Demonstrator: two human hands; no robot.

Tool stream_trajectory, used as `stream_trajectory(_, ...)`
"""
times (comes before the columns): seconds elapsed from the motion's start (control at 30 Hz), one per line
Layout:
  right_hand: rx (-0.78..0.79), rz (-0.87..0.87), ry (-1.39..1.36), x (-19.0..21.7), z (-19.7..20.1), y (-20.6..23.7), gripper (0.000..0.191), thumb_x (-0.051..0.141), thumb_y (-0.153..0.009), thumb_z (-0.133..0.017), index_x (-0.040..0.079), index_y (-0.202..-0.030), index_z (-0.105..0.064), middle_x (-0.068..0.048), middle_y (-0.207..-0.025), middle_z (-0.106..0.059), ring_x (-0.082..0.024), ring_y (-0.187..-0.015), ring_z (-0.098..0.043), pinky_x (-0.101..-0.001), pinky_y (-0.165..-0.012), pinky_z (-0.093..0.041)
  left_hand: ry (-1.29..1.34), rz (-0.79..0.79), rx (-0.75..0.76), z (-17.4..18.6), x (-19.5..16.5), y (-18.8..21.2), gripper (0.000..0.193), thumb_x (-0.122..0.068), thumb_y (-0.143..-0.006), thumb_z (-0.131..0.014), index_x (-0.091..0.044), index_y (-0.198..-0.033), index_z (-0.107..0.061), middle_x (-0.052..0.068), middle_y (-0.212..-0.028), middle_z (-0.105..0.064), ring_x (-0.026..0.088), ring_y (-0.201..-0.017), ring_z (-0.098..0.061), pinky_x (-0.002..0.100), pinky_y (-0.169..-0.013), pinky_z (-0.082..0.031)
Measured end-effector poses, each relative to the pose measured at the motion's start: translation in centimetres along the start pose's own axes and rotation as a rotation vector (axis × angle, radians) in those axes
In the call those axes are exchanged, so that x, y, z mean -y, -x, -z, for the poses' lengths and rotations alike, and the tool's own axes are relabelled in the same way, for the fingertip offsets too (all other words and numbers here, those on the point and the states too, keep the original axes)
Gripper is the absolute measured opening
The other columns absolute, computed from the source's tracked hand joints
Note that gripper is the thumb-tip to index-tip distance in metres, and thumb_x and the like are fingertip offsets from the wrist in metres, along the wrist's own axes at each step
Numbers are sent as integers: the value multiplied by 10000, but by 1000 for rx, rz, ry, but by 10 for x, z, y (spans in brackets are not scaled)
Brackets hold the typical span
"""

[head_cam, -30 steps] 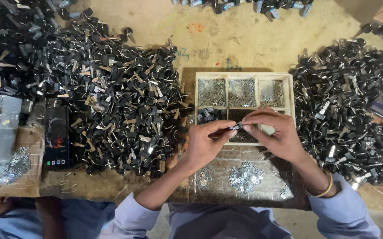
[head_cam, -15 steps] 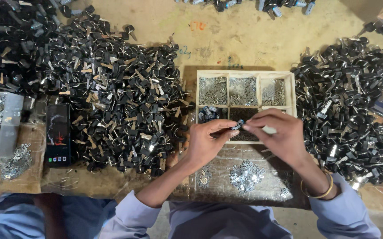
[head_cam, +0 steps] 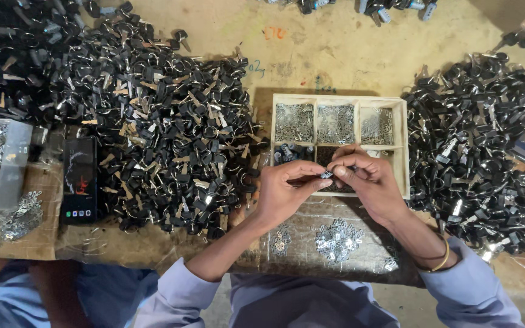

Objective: The person sits at a workbench covered with piles of small black metal parts and picks small blue-and-white plastic components one at a time, fitting them together by hand and placing the assembled pieces into a compartmented box on the bench. A second person beside them holds a phone while the person continues handling the components.

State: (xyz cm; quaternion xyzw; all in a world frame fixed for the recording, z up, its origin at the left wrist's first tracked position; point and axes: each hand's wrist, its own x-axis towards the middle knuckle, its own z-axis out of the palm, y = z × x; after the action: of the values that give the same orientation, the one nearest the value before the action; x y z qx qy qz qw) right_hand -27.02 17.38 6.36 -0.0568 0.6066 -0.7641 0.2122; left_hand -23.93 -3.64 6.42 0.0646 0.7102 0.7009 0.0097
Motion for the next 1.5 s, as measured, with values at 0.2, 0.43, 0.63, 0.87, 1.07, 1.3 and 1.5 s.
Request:
stream_trajectory(0.2, -36, 82, 138, -3, -6, 0, 111, -16, -973, -653, -35, -1055, -725, -64, -1172, -590, -101, -908, -613, -271, -768, -532, 28, 30, 2, 0, -1, 1, 228, -12, -873, -814, 36, -1081, -735, 127, -1024, -794, 160, -950, -781, 273, -862, -658)
stream_trajectory(0.43, -23, 182, 308, -4, -9, 2, 127, -37, -969, -659, -46, -1079, -723, -71, -1175, -583, -103, -1050, -595, -239, -877, -512, 18, 1, -11, 1, 0, 2, 229, -12, -864, -825, 36, -1070, -737, 127, -1020, -794, 152, -945, -778, 271, -857, -657)
stream_trajectory(0.63, 31, 136, 189, -5, -7, 1, 154, -35, -979, -646, -13, -1097, -743, -53, -1171, -584, -87, -953, -597, -251, -781, -523, 58, -9, 6, 4, 1, 2, 224, -14, -873, -819, 42, -1074, -738, 136, -1021, -793, 165, -938, -780, 283, -853, -667)
stream_trajectory(0.87, 83, 125, 139, -5, -6, 1, 188, -44, -997, -619, 7, -1121, -751, -33, -1172, -554, -83, -948, -574, -250, -755, -502, 64, -19, 29, 6, 3, 1, 221, -15, -876, -815, 44, -1073, -735, 141, -1017, -792, 171, -936, -785, 289, -847, -675)
stream_trajectory(1.07, 122, 122, 195, -2, -6, 0, 181, -36, -997, -626, 2, -1123, -749, -37, -1172, -545, -87, -972, -567, -248, -774, -500, 70, -27, 38, 7, 3, 1, 242, -17, -886, -810, 56, -1104, -736, 140, -1028, -794, 162, -940, -781, 283, -848, -670)
stream_trajectory(1.3, 119, 259, 360, -2, -9, 2, 190, -41, -995, -619, 7, -1144, -726, -57, -1188, -540, -110, -1067, -579, -248, -840, -516, 66, -11, 26, 8, 4, 2, 231, -7, -886, -810, 63, -1095, -740, 143, -1025, -796, 156, -927, -778, 278, -831, -671)
stream_trajectory(1.5, 93, 367, 488, 3, -13, 2, 184, -45, -1002, -631, 11, -1155, -715, -88, -1194, -577, -156, -1115, -602, -285, -930, -520, 101, 9, 31, 8, 5, 3, 216, 10, -892, -792, 68, -1090, -729, 139, -1030, -791, 152, -936, -775, 272, -834, -664)
